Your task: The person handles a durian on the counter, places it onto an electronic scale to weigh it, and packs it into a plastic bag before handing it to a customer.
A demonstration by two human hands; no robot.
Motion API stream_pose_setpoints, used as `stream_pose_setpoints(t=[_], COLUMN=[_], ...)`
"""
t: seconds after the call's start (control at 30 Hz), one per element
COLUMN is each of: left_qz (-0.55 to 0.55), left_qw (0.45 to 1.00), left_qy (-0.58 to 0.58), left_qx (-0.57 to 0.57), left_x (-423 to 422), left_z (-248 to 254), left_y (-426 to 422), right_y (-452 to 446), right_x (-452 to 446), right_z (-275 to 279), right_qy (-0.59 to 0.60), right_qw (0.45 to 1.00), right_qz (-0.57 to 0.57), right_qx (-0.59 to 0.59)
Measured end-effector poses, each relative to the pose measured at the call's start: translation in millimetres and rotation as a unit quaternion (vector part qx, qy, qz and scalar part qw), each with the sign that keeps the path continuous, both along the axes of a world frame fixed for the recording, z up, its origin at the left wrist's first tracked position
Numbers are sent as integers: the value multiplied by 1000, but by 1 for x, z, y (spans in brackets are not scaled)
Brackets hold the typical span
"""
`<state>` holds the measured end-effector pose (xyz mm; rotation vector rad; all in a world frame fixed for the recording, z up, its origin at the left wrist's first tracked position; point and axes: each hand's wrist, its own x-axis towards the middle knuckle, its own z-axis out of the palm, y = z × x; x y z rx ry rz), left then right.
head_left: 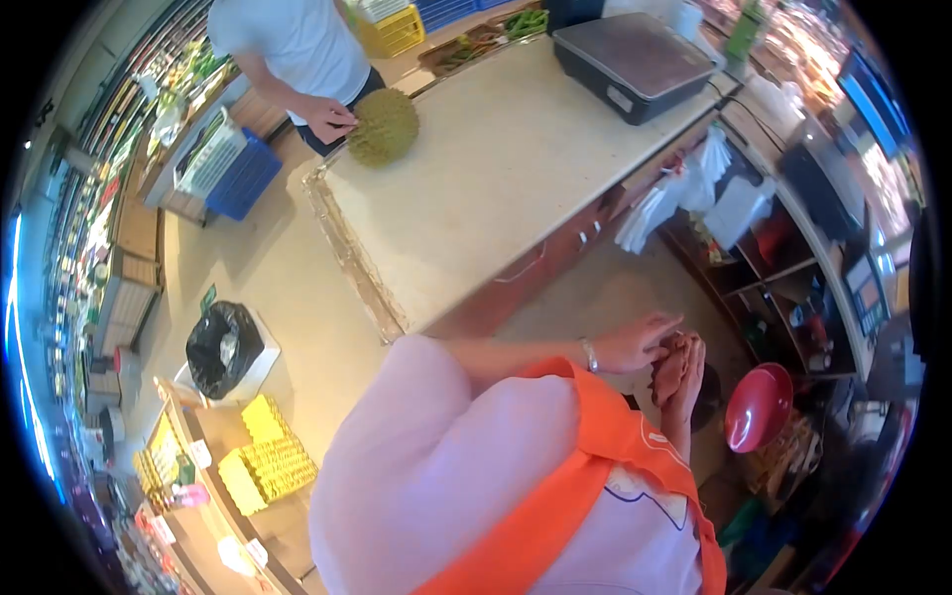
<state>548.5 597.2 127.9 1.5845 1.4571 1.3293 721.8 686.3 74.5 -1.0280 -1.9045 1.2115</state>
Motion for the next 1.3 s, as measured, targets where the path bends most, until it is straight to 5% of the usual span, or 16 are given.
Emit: stream_pose_setpoints(t=[0.07,0.13,0.2,0.33,0.47,0.6,0.77,0.87,1.07,1.3], left_qz=[34,97,187,339,445,537,595,630,744,845], left_qw=[999,993,980,936,887,839,794,769,654,529], left_qy=[-36,-57,-66,86,124,38,-33,-3,107,77], left_qx=[-21,-19,7,32,-28,-73,-124,-107,-84,-16], left_x=[-23,-54,-82,-134,-154,-154,-144,-144,-177,-231], left_z=[27,28,10,11,10,11,32,36,50,40], left_y=[12,25,35,28,12,10,4,-7,-45,-124], right_y=[18,33,40,62,89,114,119,109,132,167], right_x=[-27,-72,-113,-174,-237,-289,-333,-359,-404,-473], right_z=[-1,16,56,49,63,77,93,71,68,89], right_qy=[-129,5,173,133,-12,54,-78,2,-77,35], right_qw=[942,990,935,887,901,842,740,703,723,808], right_qz=[16,104,214,273,398,536,645,704,637,467], right_qx=[310,97,-222,-347,-170,-12,-177,-100,-256,-357])
